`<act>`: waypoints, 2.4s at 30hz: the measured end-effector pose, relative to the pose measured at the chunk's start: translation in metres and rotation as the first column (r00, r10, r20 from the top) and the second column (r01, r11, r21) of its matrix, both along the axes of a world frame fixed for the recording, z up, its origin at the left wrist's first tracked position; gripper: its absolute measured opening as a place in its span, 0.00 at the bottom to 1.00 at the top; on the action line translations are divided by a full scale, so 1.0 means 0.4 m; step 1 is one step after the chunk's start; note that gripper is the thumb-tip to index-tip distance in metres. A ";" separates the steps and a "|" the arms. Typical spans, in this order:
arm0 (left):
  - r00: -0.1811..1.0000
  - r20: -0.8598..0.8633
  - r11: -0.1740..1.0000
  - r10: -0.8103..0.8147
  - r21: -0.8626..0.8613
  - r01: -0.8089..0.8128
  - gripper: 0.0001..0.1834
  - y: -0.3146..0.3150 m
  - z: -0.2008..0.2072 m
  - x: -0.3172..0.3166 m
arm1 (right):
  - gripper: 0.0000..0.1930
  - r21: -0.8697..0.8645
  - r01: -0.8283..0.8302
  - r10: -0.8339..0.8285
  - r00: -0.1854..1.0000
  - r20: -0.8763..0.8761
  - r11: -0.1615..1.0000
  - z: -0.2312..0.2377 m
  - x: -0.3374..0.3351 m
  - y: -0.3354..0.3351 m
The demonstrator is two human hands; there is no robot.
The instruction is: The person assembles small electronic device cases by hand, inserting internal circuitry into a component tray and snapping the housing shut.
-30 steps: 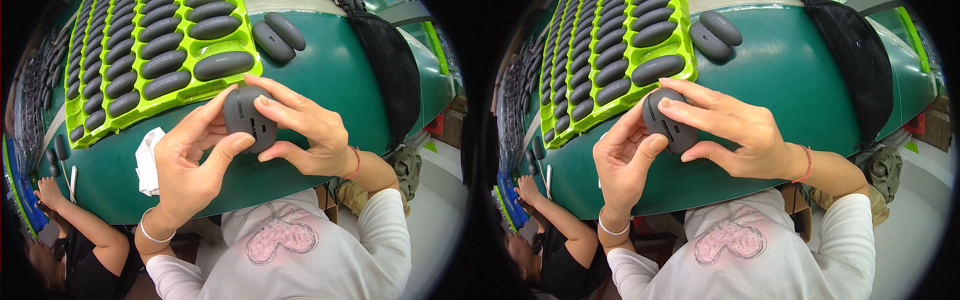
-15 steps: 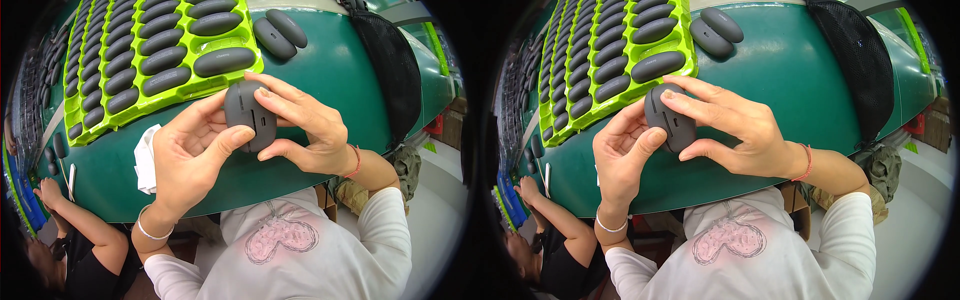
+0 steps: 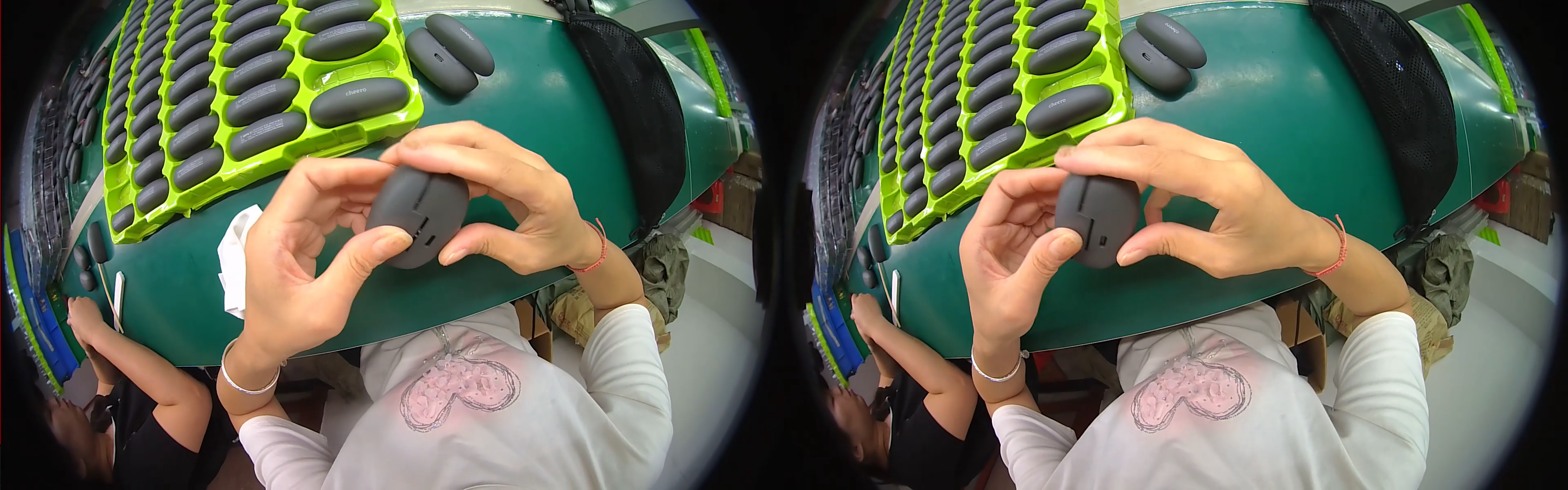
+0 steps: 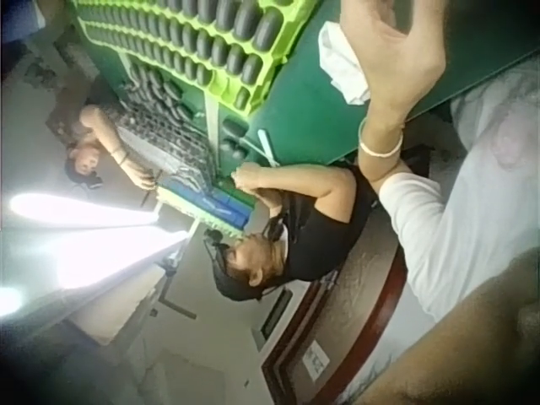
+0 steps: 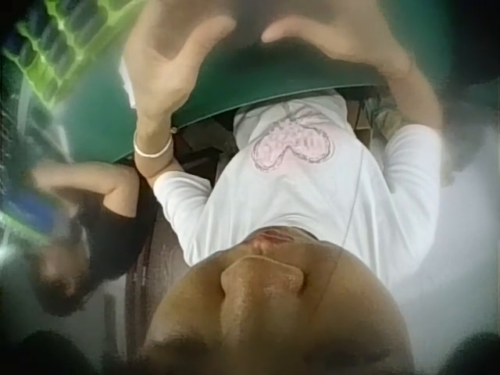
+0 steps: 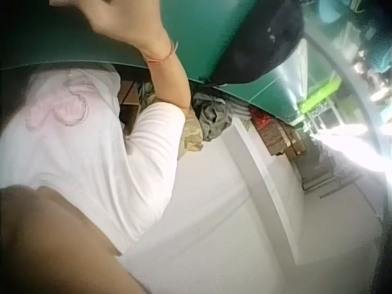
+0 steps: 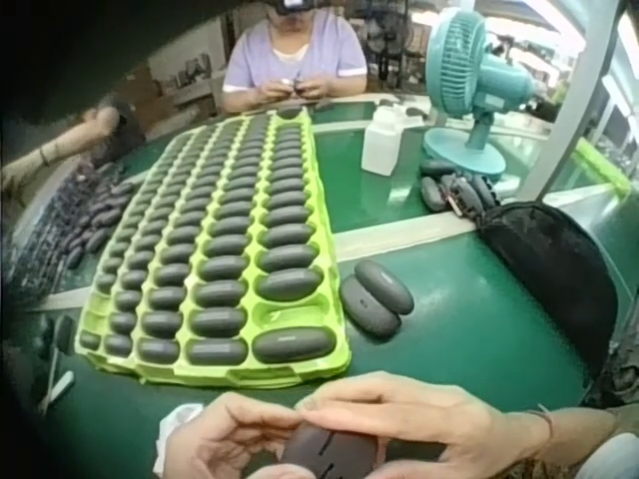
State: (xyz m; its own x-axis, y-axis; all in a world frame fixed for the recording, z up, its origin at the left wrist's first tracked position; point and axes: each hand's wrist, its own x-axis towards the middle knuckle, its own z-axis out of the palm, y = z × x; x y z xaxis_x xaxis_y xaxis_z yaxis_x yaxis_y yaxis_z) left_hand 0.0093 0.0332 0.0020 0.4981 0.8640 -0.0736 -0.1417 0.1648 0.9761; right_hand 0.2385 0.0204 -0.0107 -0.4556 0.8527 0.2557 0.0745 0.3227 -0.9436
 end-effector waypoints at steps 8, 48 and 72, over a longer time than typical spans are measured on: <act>0.981 -0.191 0.956 -0.023 0.283 0.077 0.27 0.011 0.006 0.015 | 0.30 -0.093 0.034 -0.054 0.975 -0.215 0.995 -0.016 -0.014 -0.012; 0.951 -0.265 0.719 0.158 0.692 0.073 0.34 -0.008 -0.034 0.031 | 0.18 -0.354 0.131 -0.203 0.964 -0.173 0.926 0.010 -0.010 -0.044; 0.951 -0.148 0.681 0.272 0.728 -0.082 0.31 -0.021 -0.040 0.040 | 0.21 -0.410 -0.009 -0.118 0.952 -0.283 0.912 0.009 -0.003 -0.047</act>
